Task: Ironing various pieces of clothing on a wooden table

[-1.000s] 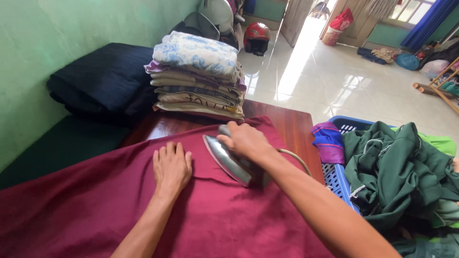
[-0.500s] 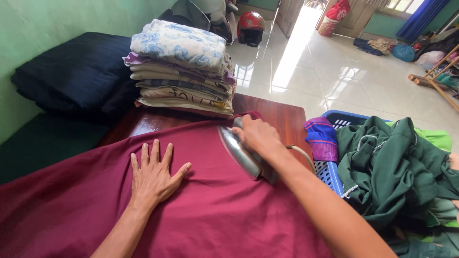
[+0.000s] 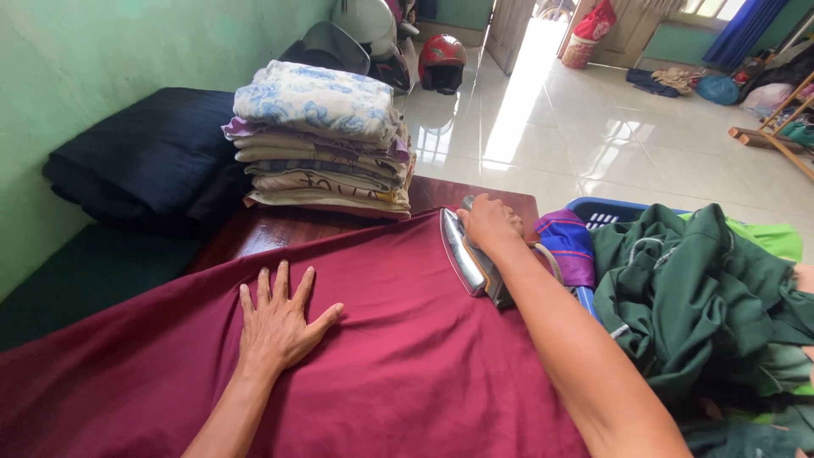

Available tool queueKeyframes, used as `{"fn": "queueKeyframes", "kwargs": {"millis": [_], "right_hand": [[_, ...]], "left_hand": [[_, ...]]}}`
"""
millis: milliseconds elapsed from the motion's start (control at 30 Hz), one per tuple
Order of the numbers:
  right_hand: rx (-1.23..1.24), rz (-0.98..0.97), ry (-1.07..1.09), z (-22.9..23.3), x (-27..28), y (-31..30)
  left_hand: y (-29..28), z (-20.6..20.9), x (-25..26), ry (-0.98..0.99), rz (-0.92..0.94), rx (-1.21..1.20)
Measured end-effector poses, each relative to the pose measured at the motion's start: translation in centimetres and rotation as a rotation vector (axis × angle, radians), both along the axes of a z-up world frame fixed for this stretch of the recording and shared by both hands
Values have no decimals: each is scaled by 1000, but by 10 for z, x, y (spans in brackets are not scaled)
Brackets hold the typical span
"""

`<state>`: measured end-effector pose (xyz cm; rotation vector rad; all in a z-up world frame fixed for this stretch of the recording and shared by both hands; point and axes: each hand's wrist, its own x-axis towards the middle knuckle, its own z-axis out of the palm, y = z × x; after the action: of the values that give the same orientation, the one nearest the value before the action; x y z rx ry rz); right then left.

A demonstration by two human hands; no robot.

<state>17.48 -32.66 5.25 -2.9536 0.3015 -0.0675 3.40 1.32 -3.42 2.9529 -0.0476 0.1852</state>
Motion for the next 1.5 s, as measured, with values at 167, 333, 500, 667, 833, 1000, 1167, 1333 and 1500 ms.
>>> {"fn": "queueKeyframes", "kwargs": {"millis": [167, 333, 500, 667, 833, 1000, 1167, 1333, 1500], "right_hand": [[-8, 47, -13, 11, -29, 8], [-28, 192, 37, 34, -103, 62], [46, 369, 2, 1, -111, 114], [9, 354, 1, 11, -123, 89], [-43, 313, 28, 16, -105, 43], [-48, 159, 21, 8, -83, 40], [-25, 167, 15, 6, -86, 39], [-7, 152, 32, 13, -90, 41], [-11, 135, 54, 18, -99, 35]], "left_hand": [[0, 4, 1, -5, 15, -27], [0, -6, -2, -41, -3, -16], [9, -14, 5, -58, -26, -98], [19, -10, 2, -48, -70, -88], [-18, 4, -21, 4, -27, 11], [-73, -9, -104, -377, -307, -62], [-68, -5, -139, -188, -305, -76], [-78, 22, -120, -72, -198, -111], [-80, -6, -59, -113, -120, -156]]}}
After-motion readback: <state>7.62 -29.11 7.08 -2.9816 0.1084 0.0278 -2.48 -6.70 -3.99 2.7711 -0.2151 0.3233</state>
